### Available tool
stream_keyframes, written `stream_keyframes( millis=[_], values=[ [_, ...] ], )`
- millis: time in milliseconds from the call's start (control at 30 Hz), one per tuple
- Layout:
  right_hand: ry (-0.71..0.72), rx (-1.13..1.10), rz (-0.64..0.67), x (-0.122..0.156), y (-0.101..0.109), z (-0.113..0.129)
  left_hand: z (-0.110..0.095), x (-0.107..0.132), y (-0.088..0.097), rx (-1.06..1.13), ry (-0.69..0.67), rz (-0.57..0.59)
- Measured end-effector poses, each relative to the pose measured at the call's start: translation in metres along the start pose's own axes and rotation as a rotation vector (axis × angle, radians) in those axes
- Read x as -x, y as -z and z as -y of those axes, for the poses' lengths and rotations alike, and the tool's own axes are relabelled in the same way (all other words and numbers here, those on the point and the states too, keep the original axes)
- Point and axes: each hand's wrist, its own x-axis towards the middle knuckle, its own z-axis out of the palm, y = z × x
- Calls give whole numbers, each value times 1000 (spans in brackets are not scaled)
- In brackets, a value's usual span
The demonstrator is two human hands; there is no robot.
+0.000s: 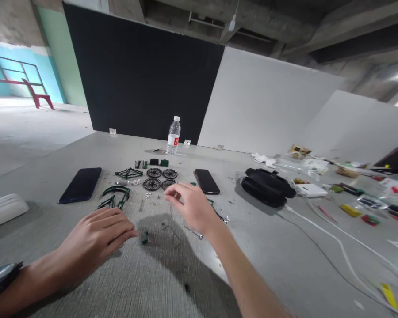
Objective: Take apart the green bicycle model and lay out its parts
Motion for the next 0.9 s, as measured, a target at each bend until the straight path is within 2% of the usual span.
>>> stream_keyframes(
  millis=[67, 133, 300, 667, 800, 900],
  values=[
    [-85, 132, 139, 0, 13, -21, 0, 1, 1, -2, -11, 16],
    [-148, 177, 189, 0, 20, -40, 0, 1, 0, -2, -20, 28],
    [-205, 192, 229, -2, 19, -67, 1, 0, 0, 40, 2, 10],
    [-230, 162, 211, -1, 16, -71, 3, -3, 4, 54, 23, 60],
    [-216, 167, 182, -2, 16, -71, 4, -6, 2, -140, -73, 20],
    [-183, 169, 143, -2, 17, -69, 3, -12, 1, -371, -213, -106]
  ],
)
